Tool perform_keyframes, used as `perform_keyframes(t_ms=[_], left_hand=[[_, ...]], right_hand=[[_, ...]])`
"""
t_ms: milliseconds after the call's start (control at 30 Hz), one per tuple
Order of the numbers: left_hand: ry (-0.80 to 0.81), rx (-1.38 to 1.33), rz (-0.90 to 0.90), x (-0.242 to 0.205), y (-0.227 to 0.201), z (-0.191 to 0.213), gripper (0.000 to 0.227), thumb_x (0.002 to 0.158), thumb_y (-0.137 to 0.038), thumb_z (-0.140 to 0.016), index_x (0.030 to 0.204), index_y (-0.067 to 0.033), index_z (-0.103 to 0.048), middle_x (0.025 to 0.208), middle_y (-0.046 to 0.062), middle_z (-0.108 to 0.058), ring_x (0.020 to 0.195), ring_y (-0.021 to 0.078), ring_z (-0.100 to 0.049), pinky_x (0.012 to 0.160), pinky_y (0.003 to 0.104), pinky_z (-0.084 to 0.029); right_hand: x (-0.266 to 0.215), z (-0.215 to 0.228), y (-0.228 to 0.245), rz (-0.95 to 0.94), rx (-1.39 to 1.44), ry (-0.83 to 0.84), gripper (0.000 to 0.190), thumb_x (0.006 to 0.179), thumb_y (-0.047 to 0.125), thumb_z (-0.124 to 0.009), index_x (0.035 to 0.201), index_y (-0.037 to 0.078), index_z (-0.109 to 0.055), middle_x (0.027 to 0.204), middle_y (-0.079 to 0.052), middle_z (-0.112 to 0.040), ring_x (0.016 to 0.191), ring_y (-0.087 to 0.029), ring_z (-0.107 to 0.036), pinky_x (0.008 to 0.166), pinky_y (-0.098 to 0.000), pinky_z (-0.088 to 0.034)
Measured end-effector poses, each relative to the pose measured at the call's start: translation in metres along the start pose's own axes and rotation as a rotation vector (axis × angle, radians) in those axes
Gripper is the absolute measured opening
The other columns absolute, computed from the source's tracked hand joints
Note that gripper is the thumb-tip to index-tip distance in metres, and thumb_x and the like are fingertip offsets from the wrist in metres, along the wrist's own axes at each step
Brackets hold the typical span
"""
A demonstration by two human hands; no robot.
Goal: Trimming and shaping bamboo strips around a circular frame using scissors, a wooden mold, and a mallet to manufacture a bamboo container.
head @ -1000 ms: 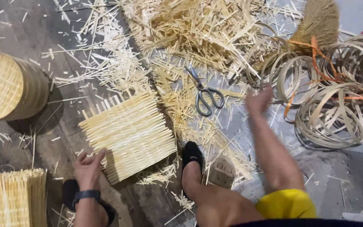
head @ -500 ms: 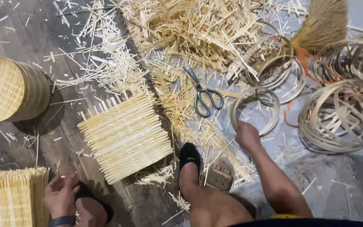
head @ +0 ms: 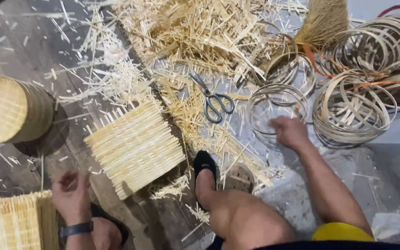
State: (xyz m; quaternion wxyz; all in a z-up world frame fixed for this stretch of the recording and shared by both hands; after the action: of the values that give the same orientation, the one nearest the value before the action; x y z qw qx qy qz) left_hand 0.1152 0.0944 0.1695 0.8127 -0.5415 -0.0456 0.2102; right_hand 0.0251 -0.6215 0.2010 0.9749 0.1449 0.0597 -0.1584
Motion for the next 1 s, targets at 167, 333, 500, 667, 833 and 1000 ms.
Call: perform_keyframes(t_ms=[167, 333, 500, 667, 833, 1000], left_hand=[[0.029, -0.071, -0.005, -0.015, -0.018, 0.001, 0.043, 0.096, -0.013, -0.08, 0.129, 0.0075, -0.06, 0.12, 0.014, -0.068, 0.103, 0.0193, -0.068, 0.085, 0.033, -0.06], [0.053, -0.133, 0.038, -0.016, -0.002, 0.004, 0.039, 0.096, -0.012, -0.077, 0.127, 0.0056, -0.062, 0.119, 0.012, -0.068, 0.102, 0.0177, -0.069, 0.084, 0.032, -0.061], [0.051, -0.206, 0.031, -0.017, -0.023, -0.015, 0.033, 0.097, -0.01, -0.076, 0.125, 0.0036, -0.064, 0.118, 0.011, -0.069, 0.101, 0.0185, -0.069, 0.085, 0.033, -0.061], [0.115, -0.06, -0.13, -0.041, -0.079, -0.067, 0.031, 0.096, -0.012, -0.076, 0.123, 0.0003, -0.068, 0.117, 0.01, -0.072, 0.103, 0.0176, -0.069, 0.092, 0.032, -0.058], [0.459, -0.156, -0.086, -0.078, -0.12, -0.172, 0.038, 0.101, -0.029, -0.064, 0.128, -0.003, -0.071, 0.105, 0.006, -0.078, 0.093, 0.0131, -0.071, 0.084, 0.03, -0.058], [0.492, -1.045, 0.506, -0.082, -0.123, -0.227, 0.044, 0.1, -0.044, -0.058, 0.117, -0.0043, -0.068, 0.077, -0.002, -0.064, 0.067, 0.0095, -0.057, 0.06, 0.027, -0.048]], right_hand=[[-0.011, 0.039, -0.061, -0.297, 0.561, -0.283, 0.026, 0.102, 0.021, -0.059, 0.118, 0.006, -0.073, 0.091, -0.01, -0.071, 0.081, -0.022, -0.068, 0.075, -0.035, -0.053], [-0.018, 0.026, -0.137, -0.409, 1.726, -0.597, 0.024, 0.109, 0.028, -0.052, 0.09, 0.016, -0.058, 0.069, 0.003, -0.047, 0.058, -0.013, -0.043, 0.055, -0.0327, -0.04], [0.0, 0.042, -0.106, -0.161, 2.004, -0.439, 0.025, 0.112, 0.029, -0.052, 0.09, 0.017, -0.052, 0.068, 0.005, -0.036, 0.058, -0.01, -0.03, 0.052, -0.0263, -0.027], [0.011, 0.035, -0.044, -0.18, 2.034, -0.33, 0.026, 0.111, 0.031, -0.051, 0.089, 0.016, -0.053, 0.067, 0.005, -0.033, 0.057, -0.009, -0.029, 0.052, -0.0265, -0.027], [0.025, 0.007, 0.079, -0.114, 2.104, 0.017, 0.025, 0.11, 0.028, -0.049, 0.089, 0.016, -0.052, 0.067, 0.007, -0.033, 0.057, -0.008, -0.03, 0.051, -0.0247, -0.028], [0.007, 0.001, 0.233, -0.171, 2.059, 0.352, 0.024, 0.097, 0.029, -0.047, 0.082, 0.012, -0.054, 0.067, 0.0, -0.045, 0.061, -0.014, -0.042, 0.06, -0.0322, -0.04]])
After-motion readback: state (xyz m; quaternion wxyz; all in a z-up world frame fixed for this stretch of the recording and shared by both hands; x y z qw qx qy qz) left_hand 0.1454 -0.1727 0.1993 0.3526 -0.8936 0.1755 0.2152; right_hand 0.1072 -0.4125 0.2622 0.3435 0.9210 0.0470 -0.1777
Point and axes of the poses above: each hand's wrist, its own x-axis towards the middle knuckle, its own z-axis out of the back of the hand, y = z × x, the point moved 8 cm from there along x, towards the middle knuckle
